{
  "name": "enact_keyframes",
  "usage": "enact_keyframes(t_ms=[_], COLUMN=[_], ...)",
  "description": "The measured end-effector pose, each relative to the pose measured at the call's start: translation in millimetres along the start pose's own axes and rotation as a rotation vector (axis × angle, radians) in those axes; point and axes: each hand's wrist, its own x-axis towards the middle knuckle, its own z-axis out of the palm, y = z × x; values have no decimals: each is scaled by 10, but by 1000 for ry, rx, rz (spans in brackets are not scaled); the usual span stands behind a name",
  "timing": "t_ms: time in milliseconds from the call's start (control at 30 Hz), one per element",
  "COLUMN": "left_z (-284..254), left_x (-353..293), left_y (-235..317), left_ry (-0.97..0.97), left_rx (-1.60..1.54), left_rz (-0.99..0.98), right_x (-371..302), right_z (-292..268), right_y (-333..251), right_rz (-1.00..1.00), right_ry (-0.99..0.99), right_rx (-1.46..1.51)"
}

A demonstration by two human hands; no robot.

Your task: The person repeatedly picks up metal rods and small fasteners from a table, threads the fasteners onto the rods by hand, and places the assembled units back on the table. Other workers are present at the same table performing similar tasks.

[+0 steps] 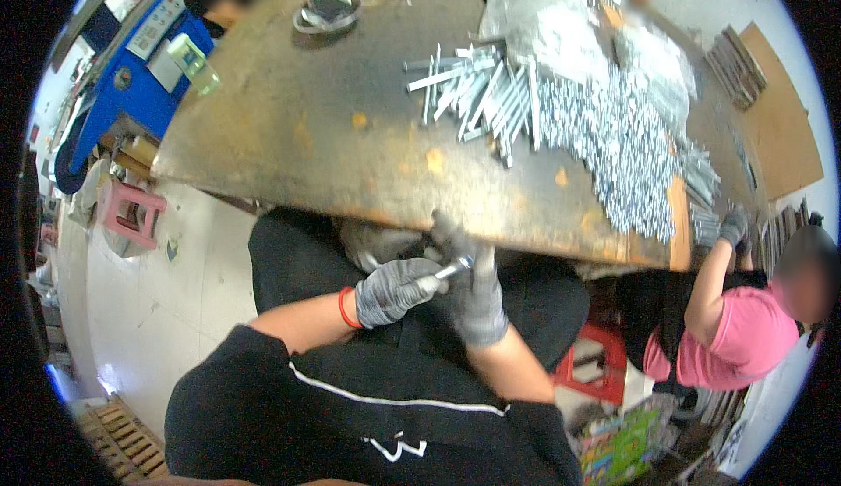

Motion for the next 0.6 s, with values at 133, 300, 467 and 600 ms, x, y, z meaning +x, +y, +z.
enact_keyframes(t_ms=[133,300,467,600], left_z=[-326,-320,-166,199], left_x=[38,-44,206,125], left_y=[-508,-410,-494,-1447], left_ry=[244,-170,-307,-436], left_rx=[-383,-78,-18,524], left_rz=[-368,-343,-458,-670], right_x=[-165,-59,-17,-42], right_z=[137,-197,-511,-916], right_y=[-175,-37,-151,-4], right_rz=[-494,-404,-239,-201], right_ry=[-191,16,37,271], right_rx=[-844,-915,-1273,-1277])
